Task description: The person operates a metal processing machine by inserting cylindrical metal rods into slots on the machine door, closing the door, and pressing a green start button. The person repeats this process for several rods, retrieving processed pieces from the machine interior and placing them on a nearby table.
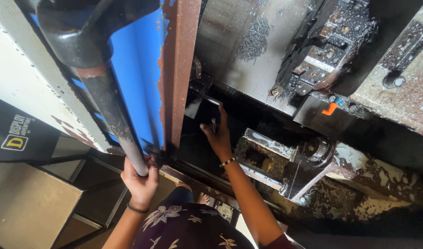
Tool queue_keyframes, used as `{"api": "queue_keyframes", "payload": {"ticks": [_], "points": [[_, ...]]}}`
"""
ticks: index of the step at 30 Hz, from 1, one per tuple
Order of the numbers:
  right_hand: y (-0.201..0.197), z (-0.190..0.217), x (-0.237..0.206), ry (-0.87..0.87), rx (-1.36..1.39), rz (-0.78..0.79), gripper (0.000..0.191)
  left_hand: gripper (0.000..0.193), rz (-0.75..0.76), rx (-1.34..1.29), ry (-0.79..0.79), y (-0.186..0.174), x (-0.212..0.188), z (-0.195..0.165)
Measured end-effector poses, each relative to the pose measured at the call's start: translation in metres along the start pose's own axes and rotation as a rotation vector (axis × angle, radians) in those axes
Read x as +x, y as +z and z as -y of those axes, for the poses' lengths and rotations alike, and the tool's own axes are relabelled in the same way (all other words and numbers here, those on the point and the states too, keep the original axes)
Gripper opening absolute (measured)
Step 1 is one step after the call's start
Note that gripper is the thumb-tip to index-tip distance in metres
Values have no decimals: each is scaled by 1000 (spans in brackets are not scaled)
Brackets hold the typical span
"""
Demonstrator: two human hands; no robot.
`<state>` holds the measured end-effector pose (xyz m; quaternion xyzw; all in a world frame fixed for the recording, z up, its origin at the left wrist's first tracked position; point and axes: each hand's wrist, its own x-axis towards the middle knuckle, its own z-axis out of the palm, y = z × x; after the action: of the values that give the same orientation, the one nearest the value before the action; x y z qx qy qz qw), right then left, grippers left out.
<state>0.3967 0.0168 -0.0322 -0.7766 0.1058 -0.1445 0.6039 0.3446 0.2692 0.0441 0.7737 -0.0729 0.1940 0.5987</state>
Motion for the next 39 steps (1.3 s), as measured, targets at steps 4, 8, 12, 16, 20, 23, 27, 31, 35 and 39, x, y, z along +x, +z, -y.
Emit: {"api": "queue_keyframes", "payload": {"ticks": [4, 8, 12, 16, 20, 23, 27, 31, 35, 39], "points": [[-3, 4, -3, 191, 23, 52, 103, 15, 3, 35, 60, -1, 0, -1], [-11, 0, -7, -102, -56, 26, 92, 18, -4, 74, 79, -2, 0, -5], [-28, -7, -30, -113, -154, -21, 77, 16, -13, 75, 117, -4, -2, -1], [-56, -18, -101, 329, 26, -104, 53, 13, 68, -43, 156, -12, -9, 19], [-103, -13, -215, 202, 216, -263, 51, 21, 143, -226, 204, -17, -13, 41], [-131, 18, -305, 195, 215, -413, 54, 22, 242, -249, 223, -23, -10, 44], [-159, 84, -415, 219, 21, -644, 51, 19, 366, -229, 250, -40, -9, 29], [-182, 150, -490, 214, -276, -956, 48, 13, 484, -327, 181, -51, -11, 16], [-211, 198, -505, -2, -298, -1121, 55, 19, 550, -427, 213, -56, -8, 19], [-243, 225, -503, 52, -477, -1041, 60, 21, 554, -334, 249, -62, -8, 14]]}}
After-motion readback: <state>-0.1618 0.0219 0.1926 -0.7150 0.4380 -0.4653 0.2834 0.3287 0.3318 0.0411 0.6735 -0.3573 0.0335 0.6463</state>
